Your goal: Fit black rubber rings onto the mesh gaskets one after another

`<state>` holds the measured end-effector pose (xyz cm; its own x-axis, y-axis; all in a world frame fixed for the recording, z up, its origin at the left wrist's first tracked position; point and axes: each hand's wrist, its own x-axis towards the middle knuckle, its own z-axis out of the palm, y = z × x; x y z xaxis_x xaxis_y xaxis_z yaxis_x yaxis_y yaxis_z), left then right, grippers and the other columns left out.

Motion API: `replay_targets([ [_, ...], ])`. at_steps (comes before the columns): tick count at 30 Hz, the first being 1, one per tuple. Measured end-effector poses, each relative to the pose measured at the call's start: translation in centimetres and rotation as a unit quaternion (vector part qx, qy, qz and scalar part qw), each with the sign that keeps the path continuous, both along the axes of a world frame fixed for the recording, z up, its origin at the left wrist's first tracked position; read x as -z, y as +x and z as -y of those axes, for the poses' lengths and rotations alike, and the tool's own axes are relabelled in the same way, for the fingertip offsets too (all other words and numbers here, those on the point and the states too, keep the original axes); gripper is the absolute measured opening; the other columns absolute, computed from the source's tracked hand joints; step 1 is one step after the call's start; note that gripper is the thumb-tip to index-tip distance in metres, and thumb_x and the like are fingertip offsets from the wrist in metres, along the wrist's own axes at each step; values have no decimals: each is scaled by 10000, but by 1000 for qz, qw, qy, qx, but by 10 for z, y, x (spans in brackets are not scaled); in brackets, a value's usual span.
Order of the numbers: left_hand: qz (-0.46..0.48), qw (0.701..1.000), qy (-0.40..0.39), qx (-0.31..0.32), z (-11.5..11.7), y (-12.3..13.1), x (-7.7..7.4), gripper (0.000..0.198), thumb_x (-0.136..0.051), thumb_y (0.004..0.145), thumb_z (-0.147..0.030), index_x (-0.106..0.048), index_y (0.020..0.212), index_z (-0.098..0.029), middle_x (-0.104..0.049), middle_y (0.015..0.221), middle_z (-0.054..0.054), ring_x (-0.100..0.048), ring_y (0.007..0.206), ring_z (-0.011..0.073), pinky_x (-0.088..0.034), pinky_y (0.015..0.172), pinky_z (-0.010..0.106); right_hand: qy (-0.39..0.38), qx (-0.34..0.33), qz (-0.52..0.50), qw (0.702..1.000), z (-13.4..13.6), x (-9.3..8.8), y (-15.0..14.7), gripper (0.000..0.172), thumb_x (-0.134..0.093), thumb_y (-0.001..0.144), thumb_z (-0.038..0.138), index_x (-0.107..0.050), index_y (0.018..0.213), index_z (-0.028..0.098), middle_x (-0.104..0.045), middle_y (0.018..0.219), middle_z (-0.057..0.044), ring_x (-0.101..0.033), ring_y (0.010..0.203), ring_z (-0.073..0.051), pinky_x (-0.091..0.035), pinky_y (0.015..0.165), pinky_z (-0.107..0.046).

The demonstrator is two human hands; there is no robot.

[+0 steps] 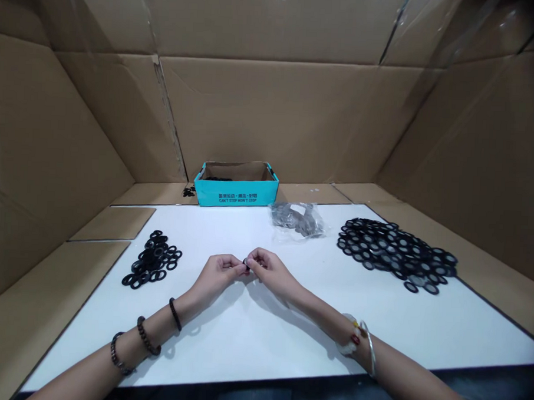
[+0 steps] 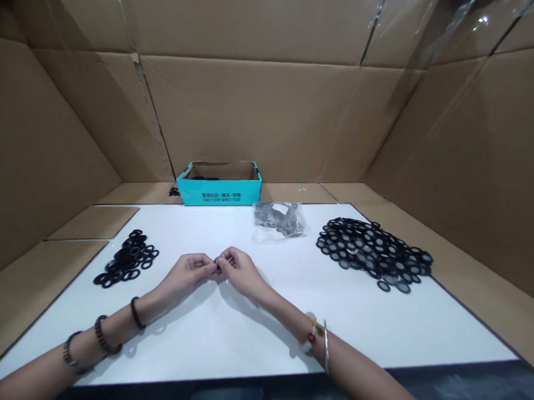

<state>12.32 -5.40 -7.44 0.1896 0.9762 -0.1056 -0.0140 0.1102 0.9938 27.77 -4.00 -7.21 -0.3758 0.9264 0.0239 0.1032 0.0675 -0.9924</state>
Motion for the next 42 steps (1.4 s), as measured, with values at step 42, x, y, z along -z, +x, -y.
replay_targets([
  [42,-59,993,69,-72,17,2,-18,152,-689,662,-292,-665,669,-142,-687,693,51,-603,662,166,-451,601,237,50,11,54,997,6,-23,13,142,-632,677,257,-624,602,137,-615,566,-21,-518,528,-116,-374,501,-222],
])
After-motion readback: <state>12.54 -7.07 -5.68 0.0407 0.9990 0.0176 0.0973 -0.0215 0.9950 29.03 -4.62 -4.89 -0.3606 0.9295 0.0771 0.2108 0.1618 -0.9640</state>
